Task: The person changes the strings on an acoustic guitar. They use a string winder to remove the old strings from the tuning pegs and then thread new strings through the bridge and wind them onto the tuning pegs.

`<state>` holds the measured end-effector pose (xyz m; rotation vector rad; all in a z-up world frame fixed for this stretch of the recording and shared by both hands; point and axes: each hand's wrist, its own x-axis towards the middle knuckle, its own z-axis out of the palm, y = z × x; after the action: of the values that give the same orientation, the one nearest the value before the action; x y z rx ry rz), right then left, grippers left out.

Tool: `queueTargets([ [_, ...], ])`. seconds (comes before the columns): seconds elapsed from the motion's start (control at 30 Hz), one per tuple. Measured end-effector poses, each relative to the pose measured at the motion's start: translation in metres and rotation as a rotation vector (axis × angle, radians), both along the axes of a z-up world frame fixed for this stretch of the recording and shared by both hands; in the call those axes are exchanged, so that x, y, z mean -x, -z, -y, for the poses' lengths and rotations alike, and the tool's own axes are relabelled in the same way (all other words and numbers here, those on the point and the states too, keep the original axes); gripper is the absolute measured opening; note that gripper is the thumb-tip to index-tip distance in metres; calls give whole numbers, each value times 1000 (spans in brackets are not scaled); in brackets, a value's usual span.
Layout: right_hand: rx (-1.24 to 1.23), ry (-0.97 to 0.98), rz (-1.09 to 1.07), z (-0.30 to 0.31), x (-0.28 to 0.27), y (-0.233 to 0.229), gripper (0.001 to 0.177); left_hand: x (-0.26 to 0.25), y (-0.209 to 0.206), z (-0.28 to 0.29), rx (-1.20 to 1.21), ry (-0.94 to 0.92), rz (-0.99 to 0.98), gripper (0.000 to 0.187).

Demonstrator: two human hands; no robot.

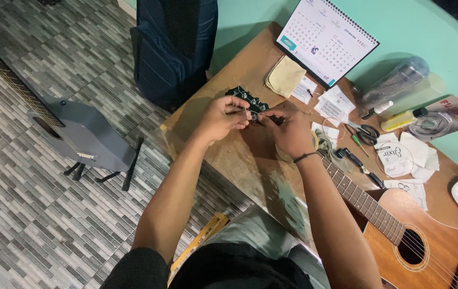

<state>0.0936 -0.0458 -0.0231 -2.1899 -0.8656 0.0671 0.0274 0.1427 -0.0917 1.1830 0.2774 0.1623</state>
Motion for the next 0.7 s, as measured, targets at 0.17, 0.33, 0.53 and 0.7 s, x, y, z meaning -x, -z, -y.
queueTargets([
  [0.17, 14, 18, 5, -3, 2, -5, 7, 2, -12, -10, -77, 9, 6, 37],
  [0.33, 45, -11, 73, -3, -4, 6, 5, 13, -45, -6, -362, -25, 40, 28],
  [0.53, 185, 15, 250, 8, -9, 17, 8, -4, -23, 1, -702, -112, 45, 20],
  [0.7, 264, 98, 366, 45, 12, -5, 7, -2, -33, 11, -794, -195, 23, 17],
])
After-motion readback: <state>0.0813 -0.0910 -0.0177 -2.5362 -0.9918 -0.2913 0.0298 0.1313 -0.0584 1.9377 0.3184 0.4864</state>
